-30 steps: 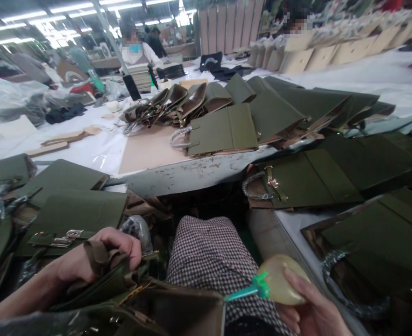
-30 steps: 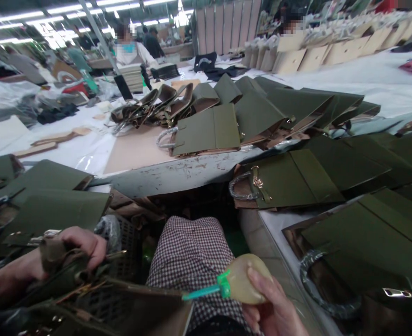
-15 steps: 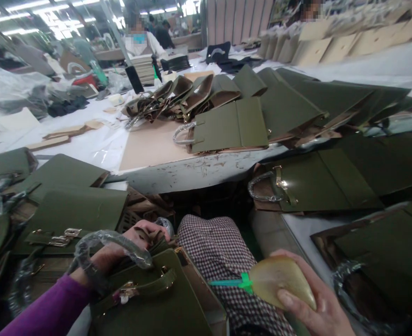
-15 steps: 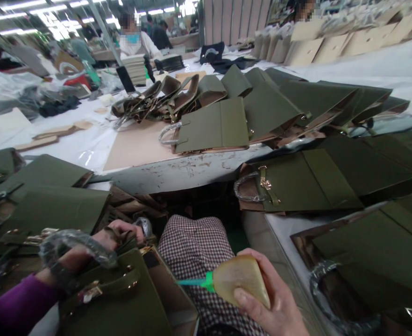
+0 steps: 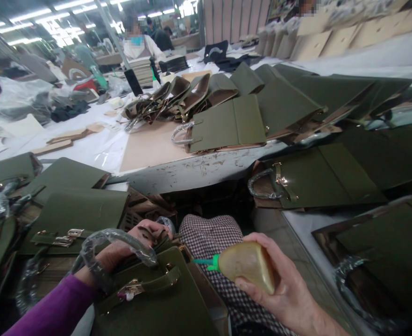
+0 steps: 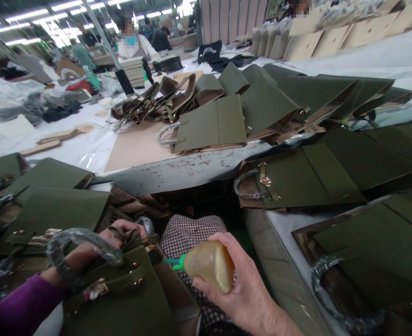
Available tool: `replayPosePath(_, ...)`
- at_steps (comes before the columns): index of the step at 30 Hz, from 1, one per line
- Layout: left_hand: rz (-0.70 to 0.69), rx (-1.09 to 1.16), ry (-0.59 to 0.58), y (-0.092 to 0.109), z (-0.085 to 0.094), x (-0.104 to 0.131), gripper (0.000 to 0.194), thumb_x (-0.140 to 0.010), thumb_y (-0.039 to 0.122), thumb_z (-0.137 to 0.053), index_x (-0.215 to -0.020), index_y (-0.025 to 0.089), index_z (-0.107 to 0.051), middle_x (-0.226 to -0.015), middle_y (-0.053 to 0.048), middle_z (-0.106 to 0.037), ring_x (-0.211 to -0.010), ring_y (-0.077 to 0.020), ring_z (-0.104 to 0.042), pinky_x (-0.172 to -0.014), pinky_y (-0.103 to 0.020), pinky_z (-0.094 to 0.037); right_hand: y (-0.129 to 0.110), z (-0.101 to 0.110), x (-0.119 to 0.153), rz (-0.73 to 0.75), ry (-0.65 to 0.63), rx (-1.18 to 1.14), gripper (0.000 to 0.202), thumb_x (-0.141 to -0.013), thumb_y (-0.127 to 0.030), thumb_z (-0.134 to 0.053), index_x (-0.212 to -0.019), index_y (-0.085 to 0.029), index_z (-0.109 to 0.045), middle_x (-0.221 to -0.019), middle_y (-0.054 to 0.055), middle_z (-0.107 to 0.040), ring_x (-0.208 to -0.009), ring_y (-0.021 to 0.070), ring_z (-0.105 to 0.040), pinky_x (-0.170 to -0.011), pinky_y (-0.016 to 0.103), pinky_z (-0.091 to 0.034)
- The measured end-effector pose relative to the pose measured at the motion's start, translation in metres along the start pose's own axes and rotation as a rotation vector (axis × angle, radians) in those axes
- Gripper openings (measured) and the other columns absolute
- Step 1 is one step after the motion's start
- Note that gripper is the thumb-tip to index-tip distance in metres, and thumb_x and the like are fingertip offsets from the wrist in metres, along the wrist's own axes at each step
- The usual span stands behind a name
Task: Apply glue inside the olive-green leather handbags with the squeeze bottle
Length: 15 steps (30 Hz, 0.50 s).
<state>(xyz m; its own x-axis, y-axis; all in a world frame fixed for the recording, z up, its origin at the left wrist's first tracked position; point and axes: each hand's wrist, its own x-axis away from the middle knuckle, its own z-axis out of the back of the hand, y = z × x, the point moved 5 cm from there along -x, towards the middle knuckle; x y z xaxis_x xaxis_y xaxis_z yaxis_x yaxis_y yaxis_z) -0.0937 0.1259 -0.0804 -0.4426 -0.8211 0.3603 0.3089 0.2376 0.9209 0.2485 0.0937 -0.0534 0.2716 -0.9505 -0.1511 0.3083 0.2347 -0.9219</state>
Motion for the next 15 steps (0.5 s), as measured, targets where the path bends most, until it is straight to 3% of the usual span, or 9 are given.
replayPosePath(3,0.024,0.025,-0.046,-0.002,0.005,-0.001,0.012,-0.071,0.014,-0.067,-0.078,0.01,-0.075,-0.088,0.001,-0.077,-0.081,-0.018,-0.07,-0.074,-0.024,-0.055,-0.004,-0.002,-0.002,0.012,-0.03,0.021,0.052,-0.086,-0.041,-0.085,-0.129,-0.031,-0.059,-0.117,0.008,-0.072,-0.103,0.0311,-0.073,-0.093,0.043,-0.064)
replayPosePath(7,0.057,0.073,-0.042,-0.001,0.005,0.003,0.022,-0.07,0.015,-0.065,-0.088,0.011,-0.078,-0.086,0.0,-0.076,-0.079,-0.0185,-0.067,-0.073,-0.025,-0.053,-0.009,-0.002,-0.001,0.073,-0.047,0.087,0.052,-0.086,-0.037,-0.086,-0.129,-0.033,-0.057,-0.116,0.007,-0.073,-0.101,0.0293,-0.074,-0.087,0.038,-0.065)
replayPosePath(9,0.074,0.099,-0.039,0.0,0.003,0.002,0.019,-0.063,0.014,-0.072,-0.082,0.01,-0.077,-0.082,-0.004,-0.075,-0.075,-0.0188,-0.065,-0.069,-0.025,-0.053,-0.012,0.0,0.0,0.099,-0.051,0.118,0.052,-0.086,-0.034,-0.085,-0.129,-0.033,-0.056,-0.116,0.006,-0.073,-0.099,0.0279,-0.075,-0.086,0.036,-0.066)
replayPosePath(15,0.112,0.104,0.037,0.011,-0.002,-0.004,0.014,-0.063,0.015,-0.069,-0.074,0.011,-0.078,-0.08,-0.002,-0.077,-0.074,-0.0189,-0.066,-0.069,-0.026,-0.051,-0.012,0.007,0.008,0.114,-0.094,0.247,0.055,-0.085,-0.03,-0.08,-0.133,-0.031,-0.052,-0.117,0.005,-0.075,-0.096,0.0246,-0.077,-0.086,0.034,-0.066)
